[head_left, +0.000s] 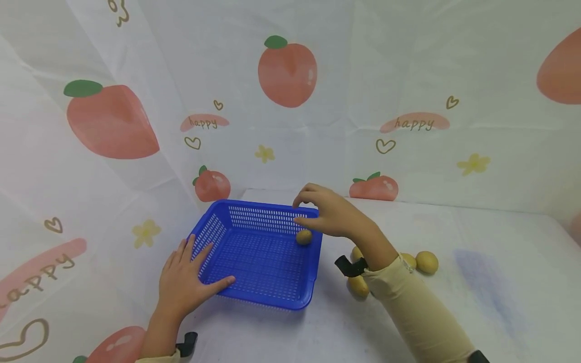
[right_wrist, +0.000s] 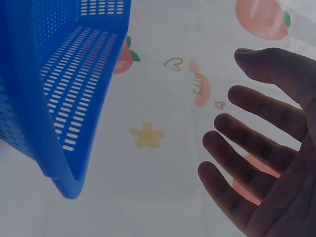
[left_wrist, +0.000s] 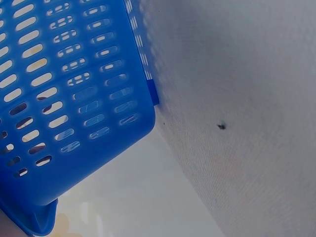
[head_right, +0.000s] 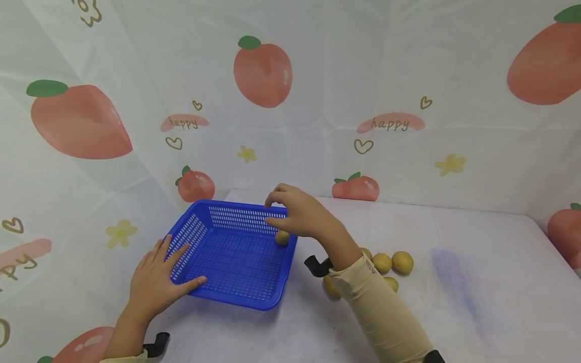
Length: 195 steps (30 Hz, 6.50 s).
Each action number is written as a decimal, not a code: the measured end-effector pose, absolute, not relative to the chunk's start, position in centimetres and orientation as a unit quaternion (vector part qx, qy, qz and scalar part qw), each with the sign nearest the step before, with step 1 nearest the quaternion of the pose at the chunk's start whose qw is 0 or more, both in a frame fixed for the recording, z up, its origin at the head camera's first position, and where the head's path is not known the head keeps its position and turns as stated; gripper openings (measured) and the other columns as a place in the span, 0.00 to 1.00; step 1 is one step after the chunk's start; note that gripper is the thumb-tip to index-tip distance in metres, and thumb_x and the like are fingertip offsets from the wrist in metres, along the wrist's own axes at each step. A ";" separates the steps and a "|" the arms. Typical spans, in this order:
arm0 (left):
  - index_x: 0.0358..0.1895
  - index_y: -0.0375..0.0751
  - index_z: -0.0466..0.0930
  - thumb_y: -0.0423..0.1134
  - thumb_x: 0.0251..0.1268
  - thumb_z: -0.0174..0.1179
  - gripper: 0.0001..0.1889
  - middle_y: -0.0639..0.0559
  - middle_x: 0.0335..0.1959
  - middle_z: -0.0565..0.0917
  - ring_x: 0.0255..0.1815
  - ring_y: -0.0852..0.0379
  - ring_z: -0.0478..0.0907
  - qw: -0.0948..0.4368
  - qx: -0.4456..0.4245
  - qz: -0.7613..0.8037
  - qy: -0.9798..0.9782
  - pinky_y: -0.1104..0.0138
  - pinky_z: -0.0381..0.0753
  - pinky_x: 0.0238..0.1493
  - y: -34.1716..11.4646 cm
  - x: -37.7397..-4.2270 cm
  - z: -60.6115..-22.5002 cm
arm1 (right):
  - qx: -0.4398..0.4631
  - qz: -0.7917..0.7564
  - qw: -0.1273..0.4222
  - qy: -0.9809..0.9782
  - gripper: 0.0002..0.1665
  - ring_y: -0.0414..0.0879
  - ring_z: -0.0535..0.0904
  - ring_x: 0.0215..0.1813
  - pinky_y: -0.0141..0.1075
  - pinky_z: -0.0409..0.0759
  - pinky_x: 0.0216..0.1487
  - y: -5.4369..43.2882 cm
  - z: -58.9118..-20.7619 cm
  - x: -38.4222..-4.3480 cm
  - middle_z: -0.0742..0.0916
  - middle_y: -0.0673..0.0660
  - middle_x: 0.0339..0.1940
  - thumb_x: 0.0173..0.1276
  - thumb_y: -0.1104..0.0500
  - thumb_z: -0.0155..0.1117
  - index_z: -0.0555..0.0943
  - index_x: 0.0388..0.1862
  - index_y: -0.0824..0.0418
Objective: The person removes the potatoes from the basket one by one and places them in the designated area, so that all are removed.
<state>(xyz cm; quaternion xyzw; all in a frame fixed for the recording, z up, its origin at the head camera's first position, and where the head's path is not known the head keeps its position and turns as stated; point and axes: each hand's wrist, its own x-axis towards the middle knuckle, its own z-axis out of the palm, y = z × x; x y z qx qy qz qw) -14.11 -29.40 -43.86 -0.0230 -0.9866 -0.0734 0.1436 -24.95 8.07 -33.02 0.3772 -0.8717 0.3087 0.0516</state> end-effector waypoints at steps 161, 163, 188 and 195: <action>0.77 0.45 0.73 0.84 0.47 0.64 0.59 0.29 0.85 0.58 0.84 0.26 0.54 0.147 -0.022 -0.070 -0.987 0.29 0.57 0.79 -29.9 -14.1 -44.0 | 0.479 0.355 0.030 -0.802 0.11 0.38 0.81 0.49 0.35 0.88 0.51 8.0 -36.7 -22.3 0.86 0.44 0.48 0.72 0.56 0.75 0.87 0.51 0.53; 0.78 0.45 0.73 0.84 0.48 0.64 0.59 0.29 0.85 0.58 0.85 0.26 0.54 0.142 -0.021 -0.069 -0.987 0.29 0.57 0.80 -29.8 -14.1 -44.0 | 0.475 0.365 0.048 -0.800 0.12 0.38 0.82 0.49 0.37 0.89 0.49 8.6 -37.1 -22.0 0.87 0.45 0.49 0.71 0.57 0.76 0.87 0.52 0.54; 0.78 0.45 0.72 0.84 0.49 0.63 0.59 0.30 0.86 0.56 0.85 0.27 0.52 0.134 -0.021 -0.074 -0.988 0.29 0.55 0.80 -29.9 -14.3 -44.0 | 0.432 0.399 0.189 -0.786 0.18 0.39 0.83 0.46 0.26 0.86 0.50 16.0 -39.5 -20.0 0.88 0.48 0.47 0.61 0.68 0.81 0.88 0.49 0.58; 0.78 0.45 0.72 0.84 0.49 0.63 0.59 0.30 0.86 0.56 0.85 0.26 0.52 0.136 -0.023 -0.077 -0.987 0.29 0.55 0.80 -29.9 -14.3 -43.9 | 0.415 0.402 0.200 -0.791 0.19 0.38 0.83 0.47 0.23 0.86 0.51 17.6 -40.1 -19.7 0.88 0.48 0.47 0.59 0.70 0.81 0.88 0.48 0.57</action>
